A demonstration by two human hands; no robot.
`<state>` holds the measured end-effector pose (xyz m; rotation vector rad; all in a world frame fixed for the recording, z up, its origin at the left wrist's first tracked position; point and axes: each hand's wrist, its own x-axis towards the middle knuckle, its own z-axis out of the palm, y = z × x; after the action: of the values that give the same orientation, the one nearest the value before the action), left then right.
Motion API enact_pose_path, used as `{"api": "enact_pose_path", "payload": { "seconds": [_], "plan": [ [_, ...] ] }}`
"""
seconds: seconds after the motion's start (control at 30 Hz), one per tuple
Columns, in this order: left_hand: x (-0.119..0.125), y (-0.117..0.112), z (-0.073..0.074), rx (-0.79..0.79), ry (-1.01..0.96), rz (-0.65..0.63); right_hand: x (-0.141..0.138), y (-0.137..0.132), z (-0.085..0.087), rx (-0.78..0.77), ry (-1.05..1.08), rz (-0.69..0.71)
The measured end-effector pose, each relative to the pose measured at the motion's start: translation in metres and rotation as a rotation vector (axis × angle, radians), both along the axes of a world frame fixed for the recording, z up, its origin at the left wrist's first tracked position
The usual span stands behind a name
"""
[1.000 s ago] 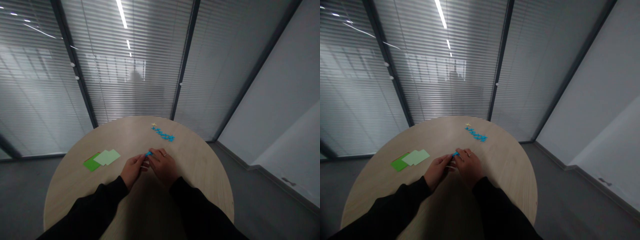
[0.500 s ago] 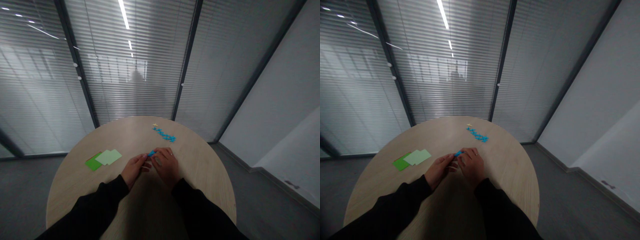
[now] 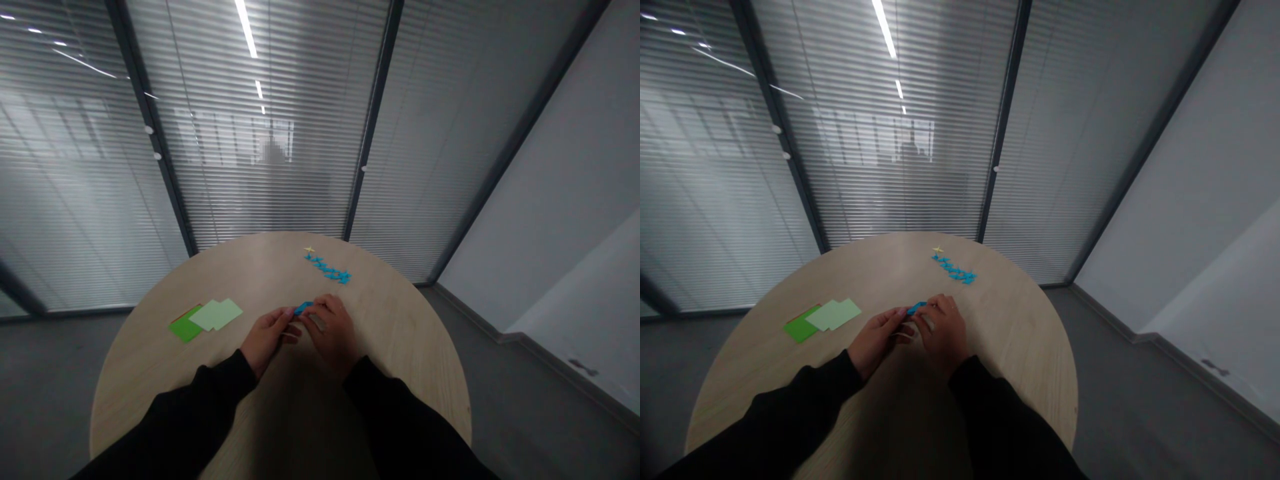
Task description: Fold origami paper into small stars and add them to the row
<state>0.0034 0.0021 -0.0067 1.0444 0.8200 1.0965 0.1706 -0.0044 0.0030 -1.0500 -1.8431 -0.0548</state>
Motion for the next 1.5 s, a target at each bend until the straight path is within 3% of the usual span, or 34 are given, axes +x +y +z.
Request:
{"api": "enact_pose_path", "payload": {
  "seconds": [0.17,0.5,0.8,1.03,1.17,1.33,1.5],
  "plan": [
    [0.0,0.001,-0.001,0.006,0.0,0.006,0.0,0.0,0.0,-0.059,0.111,0.045],
    [0.003,0.002,-0.003,0.062,0.123,0.076,-0.006,-0.002,0.0,-0.133,0.133,0.079],
    [0.002,0.001,-0.003,0.146,0.152,0.067,-0.008,-0.001,-0.003,-0.019,0.047,0.137],
    [0.003,0.0,-0.001,0.085,0.031,0.14,-0.008,-0.003,-0.001,0.04,-0.039,0.032],
    [0.003,0.001,-0.002,0.152,0.125,0.171,-0.009,-0.003,-0.001,0.027,-0.152,-0.041],
    [0.004,0.001,-0.004,0.26,0.242,0.222,-0.012,-0.003,-0.004,0.009,-0.14,-0.088],
    [0.007,0.0,-0.006,0.262,0.17,0.194,-0.017,-0.004,-0.008,-0.028,-0.081,-0.112]
  ]
}}
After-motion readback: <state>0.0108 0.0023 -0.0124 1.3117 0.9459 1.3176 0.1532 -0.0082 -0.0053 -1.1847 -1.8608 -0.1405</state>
